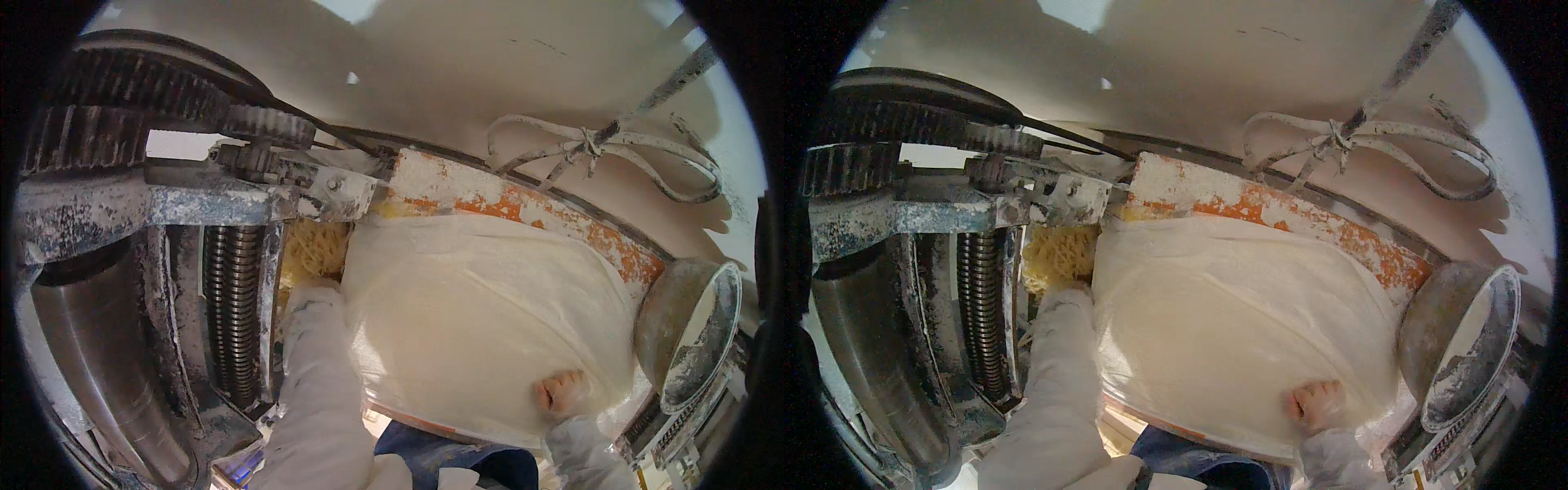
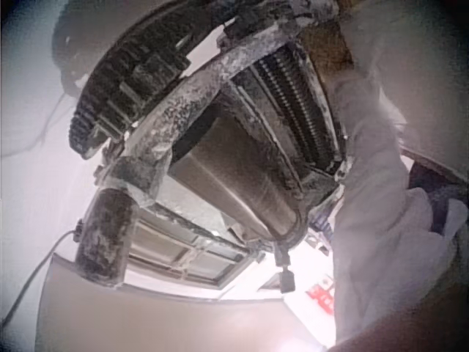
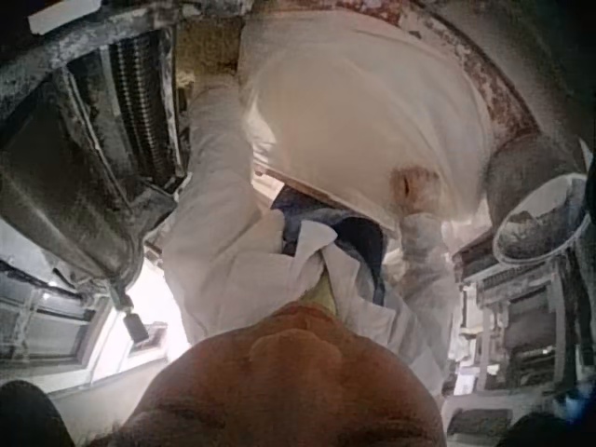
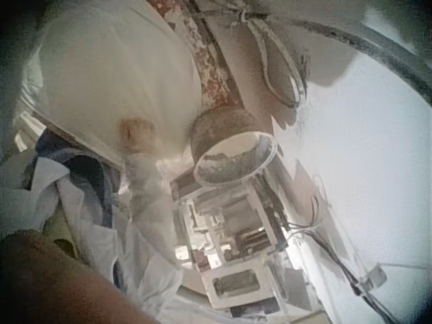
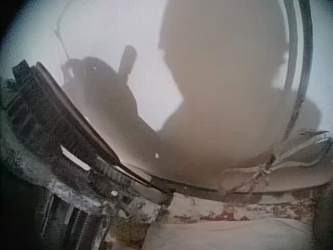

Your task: The person feeds sheets of dough into a noodle-making machine, which extrudes noodles into a tray. The person collects the noodles, carries the tray across the room, and places it on a table.

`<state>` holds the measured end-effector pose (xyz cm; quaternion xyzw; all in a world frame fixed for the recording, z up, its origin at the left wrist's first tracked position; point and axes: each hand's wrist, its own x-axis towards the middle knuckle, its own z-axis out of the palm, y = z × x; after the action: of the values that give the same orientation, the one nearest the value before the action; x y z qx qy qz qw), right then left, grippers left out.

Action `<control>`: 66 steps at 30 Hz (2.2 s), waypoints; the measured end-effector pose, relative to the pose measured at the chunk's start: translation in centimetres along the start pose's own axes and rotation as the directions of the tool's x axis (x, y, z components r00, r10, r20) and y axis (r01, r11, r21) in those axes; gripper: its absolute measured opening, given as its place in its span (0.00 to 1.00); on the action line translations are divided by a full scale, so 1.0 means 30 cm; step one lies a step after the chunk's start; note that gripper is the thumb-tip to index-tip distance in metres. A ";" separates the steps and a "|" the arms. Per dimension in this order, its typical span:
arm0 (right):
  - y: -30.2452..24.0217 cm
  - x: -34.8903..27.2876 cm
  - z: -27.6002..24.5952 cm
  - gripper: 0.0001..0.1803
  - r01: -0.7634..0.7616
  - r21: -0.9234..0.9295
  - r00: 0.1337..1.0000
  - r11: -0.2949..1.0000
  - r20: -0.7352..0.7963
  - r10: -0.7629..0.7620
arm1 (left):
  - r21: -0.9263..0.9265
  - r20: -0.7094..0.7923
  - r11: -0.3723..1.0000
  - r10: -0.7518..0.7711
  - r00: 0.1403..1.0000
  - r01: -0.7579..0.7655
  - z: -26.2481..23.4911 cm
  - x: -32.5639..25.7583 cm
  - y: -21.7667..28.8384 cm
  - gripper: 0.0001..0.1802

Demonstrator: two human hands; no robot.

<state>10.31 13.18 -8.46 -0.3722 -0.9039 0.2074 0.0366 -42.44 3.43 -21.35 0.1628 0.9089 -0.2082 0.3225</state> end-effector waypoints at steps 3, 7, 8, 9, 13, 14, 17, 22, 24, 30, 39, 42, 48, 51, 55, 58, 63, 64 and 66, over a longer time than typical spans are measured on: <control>0.006 0.002 0.004 0.07 0.037 0.010 0.979 0.999 0.198 -0.039 | -0.023 0.032 1.000 0.002 1.000 -0.001 -0.002 -0.069 -0.064 0.24; 0.012 0.009 -0.006 0.08 0.028 0.103 0.998 0.994 -0.066 -0.021 | -0.073 0.029 0.997 -0.003 1.000 0.006 0.025 -0.205 -0.097 0.23; 0.015 0.007 -0.009 0.07 0.029 0.102 0.998 0.994 -0.056 -0.023 | -0.092 0.001 0.996 0.005 1.000 -0.005 0.033 -0.227 -0.086 0.23; 0.016 0.005 -0.010 0.07 0.038 0.087 0.999 0.996 0.021 -0.040 | -0.116 -0.038 0.993 0.021 0.999 -0.025 0.046 -0.245 -0.071 0.22; 0.026 -0.009 -0.004 0.07 0.021 0.094 0.984 0.995 0.173 -0.037 | -0.201 -0.273 0.953 0.167 0.947 -0.226 0.077 -0.231 0.000 0.21; 0.026 -0.010 0.000 0.08 0.040 0.080 0.995 0.996 0.087 -0.046 | -0.089 -0.272 0.964 0.220 0.937 -0.252 0.079 -0.202 0.020 0.21; 0.022 -0.004 0.008 0.09 0.018 0.074 0.999 0.997 0.029 -0.020 | 0.043 -0.251 0.953 0.301 0.920 -0.300 0.053 -0.058 0.076 0.20; 0.006 0.009 -0.007 0.10 -0.008 0.037 0.999 0.999 0.040 0.006 | 0.247 -0.176 0.946 0.255 0.951 -0.209 -0.086 0.256 0.133 0.19; 0.005 0.013 -0.012 0.11 -0.015 0.004 0.995 1.000 0.099 0.014 | 0.287 -0.147 0.941 0.228 0.962 -0.179 -0.142 0.363 0.137 0.18; 0.002 0.018 -0.004 0.11 -0.054 0.023 0.997 0.998 0.058 0.052 | 0.318 -0.085 0.940 0.155 0.984 -0.121 -0.105 0.367 0.004 0.17; -0.007 0.010 -0.007 0.07 -0.035 0.084 0.999 0.996 0.040 0.032 | 0.110 -0.081 0.992 0.068 0.994 -0.058 -0.128 0.108 0.062 0.16; -0.006 -0.005 -0.006 0.07 -0.074 0.000 0.991 0.997 0.109 0.074 | -0.116 -0.135 0.992 0.032 0.990 -0.048 -0.145 -0.048 0.071 0.16; -0.028 -0.022 -0.012 0.08 -0.121 -0.053 0.990 0.991 0.073 0.124 | -0.839 -0.497 0.167 0.156 0.854 -0.518 -0.060 -0.541 0.080 0.16; -0.045 -0.013 -0.023 0.09 -0.147 -0.053 0.986 0.988 0.073 0.151 | -0.867 -0.498 -0.029 0.111 0.860 -0.498 -0.026 -0.795 0.050 0.17; -0.060 -0.001 -0.037 0.10 -0.165 -0.097 0.968 0.982 0.174 0.180 | -0.741 -0.515 -0.394 -0.185 0.837 -0.544 -0.007 -0.908 -0.016 0.19; -0.065 0.004 -0.035 0.10 -0.169 -0.119 0.971 0.978 0.152 0.187 | -0.586 -0.805 0.172 -0.227 0.548 -0.792 -0.002 -0.831 -0.071 0.21; -0.069 0.010 -0.020 0.12 -0.145 -0.189 0.977 0.971 0.128 0.171 | -0.617 -0.783 0.228 -0.281 0.556 -0.753 0.024 -0.728 -0.107 0.25; -0.071 0.012 -0.018 0.12 -0.154 -0.164 0.974 0.975 0.141 0.177 | -0.598 -0.690 -0.155 -0.399 0.604 -0.786 0.022 -0.717 -0.096 0.26; -0.073 0.016 -0.016 0.12 -0.183 -0.157 0.949 0.971 0.231 0.216 | -0.524 -0.576 -0.446 -0.442 0.688 -0.726 0.014 -0.701 -0.079 0.24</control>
<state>8.64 12.29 -7.17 -0.4348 -0.8709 0.1938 -0.1219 -27.71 -2.22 -7.25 0.0335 0.6130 0.7891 -0.0201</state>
